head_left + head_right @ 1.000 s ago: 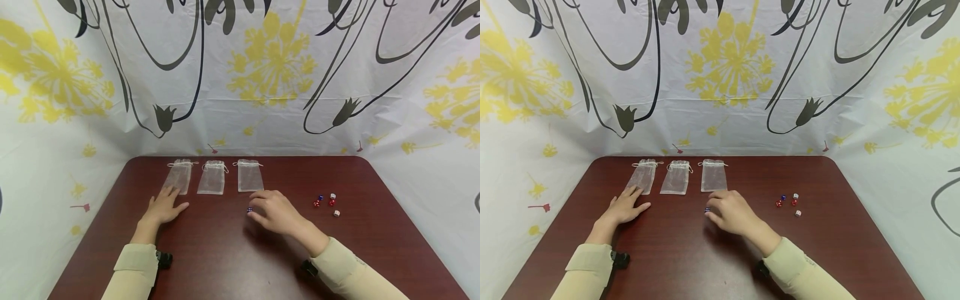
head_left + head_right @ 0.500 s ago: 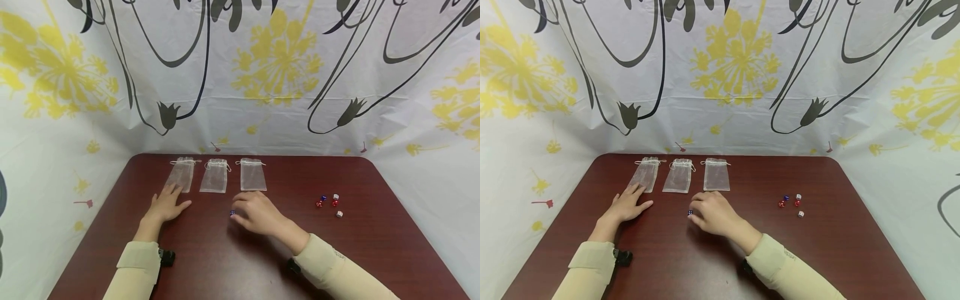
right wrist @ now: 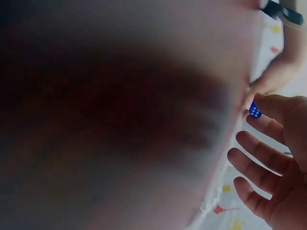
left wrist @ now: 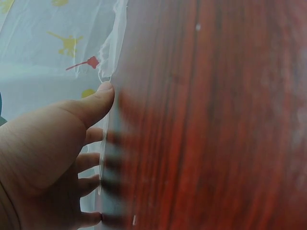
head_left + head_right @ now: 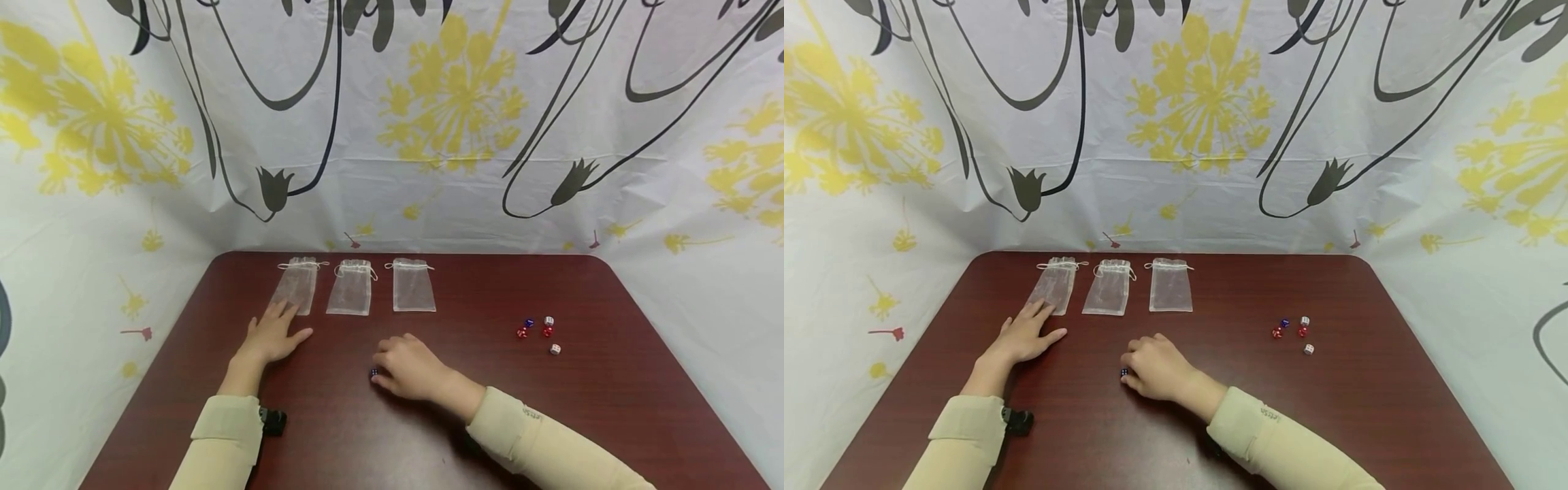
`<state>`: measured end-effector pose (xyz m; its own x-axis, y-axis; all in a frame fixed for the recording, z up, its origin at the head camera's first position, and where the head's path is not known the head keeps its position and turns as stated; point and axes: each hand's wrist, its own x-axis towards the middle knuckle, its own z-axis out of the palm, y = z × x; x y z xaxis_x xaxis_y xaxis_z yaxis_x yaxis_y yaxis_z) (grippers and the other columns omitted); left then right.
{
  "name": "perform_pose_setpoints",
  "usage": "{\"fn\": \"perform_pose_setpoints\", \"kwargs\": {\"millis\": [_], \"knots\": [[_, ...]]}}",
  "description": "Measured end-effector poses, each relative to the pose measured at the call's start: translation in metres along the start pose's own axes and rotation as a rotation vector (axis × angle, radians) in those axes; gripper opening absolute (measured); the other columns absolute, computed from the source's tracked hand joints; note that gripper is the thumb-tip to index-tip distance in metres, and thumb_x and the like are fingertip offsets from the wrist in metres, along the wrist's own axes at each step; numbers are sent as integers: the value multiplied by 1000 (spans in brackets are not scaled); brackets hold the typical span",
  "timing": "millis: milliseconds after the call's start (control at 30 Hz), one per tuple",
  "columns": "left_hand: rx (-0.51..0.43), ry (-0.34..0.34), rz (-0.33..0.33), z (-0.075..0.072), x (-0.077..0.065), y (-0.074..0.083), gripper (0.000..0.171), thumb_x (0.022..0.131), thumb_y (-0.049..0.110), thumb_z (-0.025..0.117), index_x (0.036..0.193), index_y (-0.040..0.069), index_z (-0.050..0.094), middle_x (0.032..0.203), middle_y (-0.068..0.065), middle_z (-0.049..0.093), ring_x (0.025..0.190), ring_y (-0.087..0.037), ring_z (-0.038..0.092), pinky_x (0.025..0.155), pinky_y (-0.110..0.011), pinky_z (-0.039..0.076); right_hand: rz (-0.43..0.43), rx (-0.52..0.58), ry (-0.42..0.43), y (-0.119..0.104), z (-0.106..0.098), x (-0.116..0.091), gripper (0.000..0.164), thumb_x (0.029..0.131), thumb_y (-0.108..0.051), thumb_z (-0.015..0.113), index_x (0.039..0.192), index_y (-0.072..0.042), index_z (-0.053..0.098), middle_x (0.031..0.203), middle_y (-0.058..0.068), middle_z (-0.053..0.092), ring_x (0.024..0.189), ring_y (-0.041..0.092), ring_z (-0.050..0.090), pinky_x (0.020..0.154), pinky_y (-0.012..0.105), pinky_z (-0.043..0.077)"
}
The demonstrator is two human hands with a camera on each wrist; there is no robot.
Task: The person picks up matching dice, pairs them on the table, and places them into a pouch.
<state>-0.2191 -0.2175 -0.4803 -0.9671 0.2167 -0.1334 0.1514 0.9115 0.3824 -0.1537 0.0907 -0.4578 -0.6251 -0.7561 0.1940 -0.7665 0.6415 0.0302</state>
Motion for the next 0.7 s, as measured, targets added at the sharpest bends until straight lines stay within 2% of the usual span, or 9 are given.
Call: {"fn": "perform_pose_setpoints", "kwargs": {"millis": [133, 333, 567, 700], "knots": [[-3, -4, -3, 0, 0, 0, 77, 102, 50, 55, 158, 4, 31, 164, -26, 17, 151, -47, 9, 113, -75, 9, -7, -15, -45, -2, 8, -1, 20, 88, -42, 76, 91, -22, 74, 85, -7, 61, 80, 13, 61, 66, 31, 45], [8, -2, -2, -1, 0, 0, 76, 102, 49, 55, 158, 4, 31, 164, -27, 17, 151, -48, 10, 113, -75, 10, -12, -11, -60, -2, 9, -2, 20, 87, -42, 78, 90, -23, 74, 86, -7, 61, 82, 14, 62, 67, 32, 47], [16, -3, 4, -2, -1, 1, 76, 102, 50, 55, 158, 3, 32, 164, -27, 18, 150, -48, 11, 113, -75, 11, 32, 58, -50, 4, 6, -5, 23, 88, -44, 76, 95, -22, 74, 91, -6, 64, 83, 12, 63, 70, 33, 48], [16, -2, 4, -2, -2, 2, 76, 102, 50, 56, 157, 3, 32, 163, -27, 18, 150, -48, 12, 113, -75, 11, 66, 74, -9, 12, -3, -6, 29, 90, -45, 74, 100, -18, 74, 93, -3, 65, 86, 15, 64, 74, 38, 51]]}}
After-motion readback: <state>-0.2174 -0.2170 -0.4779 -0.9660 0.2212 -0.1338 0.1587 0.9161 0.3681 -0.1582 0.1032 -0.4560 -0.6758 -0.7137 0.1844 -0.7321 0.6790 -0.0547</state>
